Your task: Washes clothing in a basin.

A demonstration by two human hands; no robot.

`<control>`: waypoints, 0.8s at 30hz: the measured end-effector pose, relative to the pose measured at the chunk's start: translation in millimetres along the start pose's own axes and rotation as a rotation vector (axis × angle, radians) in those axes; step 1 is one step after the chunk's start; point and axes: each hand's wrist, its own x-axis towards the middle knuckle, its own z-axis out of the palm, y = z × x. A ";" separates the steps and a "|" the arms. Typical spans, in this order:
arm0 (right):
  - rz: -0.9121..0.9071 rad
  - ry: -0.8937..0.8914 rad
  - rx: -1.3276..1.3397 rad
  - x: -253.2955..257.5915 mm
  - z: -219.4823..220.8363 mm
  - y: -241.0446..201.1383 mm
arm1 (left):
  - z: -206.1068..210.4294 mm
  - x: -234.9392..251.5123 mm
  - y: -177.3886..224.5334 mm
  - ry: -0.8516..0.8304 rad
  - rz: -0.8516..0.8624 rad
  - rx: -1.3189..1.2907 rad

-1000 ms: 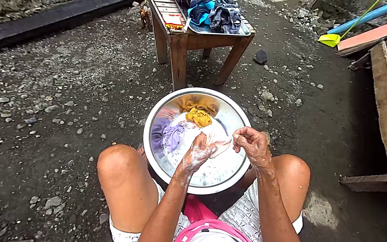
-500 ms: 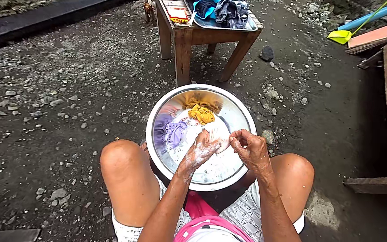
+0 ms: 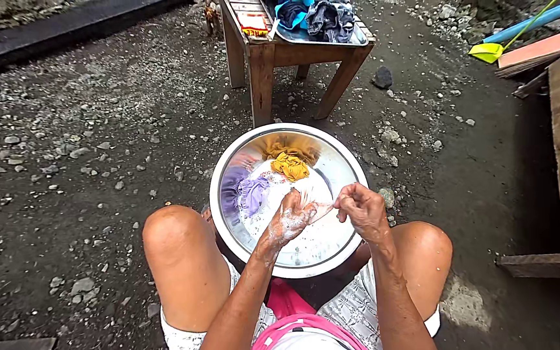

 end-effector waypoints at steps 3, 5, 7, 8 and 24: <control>0.119 0.035 0.407 4.1 -12.2 1.1 | 1.6 -0.9 3.6 -0.017 -0.006 -0.111; 0.077 -0.019 0.371 2.4 -13.2 -1.4 | 2.9 -0.7 4.6 -0.019 0.001 -0.098; 0.002 -0.077 0.203 -1.4 -8.8 -4.7 | 3.0 -1.3 4.7 -0.022 0.001 -0.057; -0.048 -0.093 0.084 -2.8 -5.6 -5.7 | 2.8 -1.5 5.3 -0.022 0.013 -0.022; -0.372 0.001 -0.757 -8.1 25.7 -2.6 | 6.4 -4.3 6.7 0.000 0.096 0.552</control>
